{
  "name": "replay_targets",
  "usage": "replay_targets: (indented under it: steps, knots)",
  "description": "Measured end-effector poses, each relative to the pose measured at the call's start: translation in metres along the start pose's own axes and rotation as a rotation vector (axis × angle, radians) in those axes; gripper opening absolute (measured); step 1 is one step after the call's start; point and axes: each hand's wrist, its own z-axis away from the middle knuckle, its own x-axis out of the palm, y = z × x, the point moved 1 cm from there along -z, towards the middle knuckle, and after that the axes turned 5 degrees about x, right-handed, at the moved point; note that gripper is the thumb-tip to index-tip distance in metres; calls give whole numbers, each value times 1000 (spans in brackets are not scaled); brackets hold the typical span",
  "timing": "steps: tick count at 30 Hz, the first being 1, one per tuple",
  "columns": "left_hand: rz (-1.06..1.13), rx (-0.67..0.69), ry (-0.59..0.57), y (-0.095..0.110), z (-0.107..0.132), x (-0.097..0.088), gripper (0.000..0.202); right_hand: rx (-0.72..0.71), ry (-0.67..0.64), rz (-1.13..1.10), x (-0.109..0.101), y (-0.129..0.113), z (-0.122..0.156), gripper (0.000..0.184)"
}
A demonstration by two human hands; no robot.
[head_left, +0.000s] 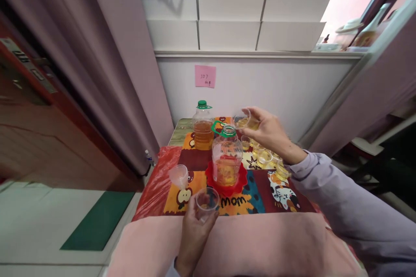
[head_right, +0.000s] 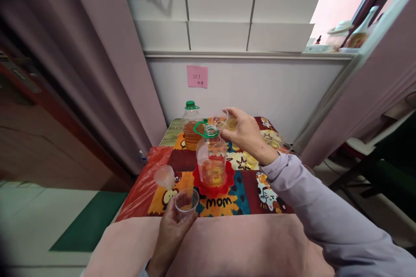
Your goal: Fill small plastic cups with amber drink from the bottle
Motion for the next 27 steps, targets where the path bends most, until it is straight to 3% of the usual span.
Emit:
replay_targets:
  steps: [9,19,27]
  knots:
    - [9,24,18,-12,-4,-10,69,-218,-8,215,3,4,-20,57]
    - [12,17,4,-19,-5,-12,67,-267,-63,263,3,2,-30,61]
    - [-43,9,70,-15,-9,-13,68,-332,-69,262,5,1,-31,66]
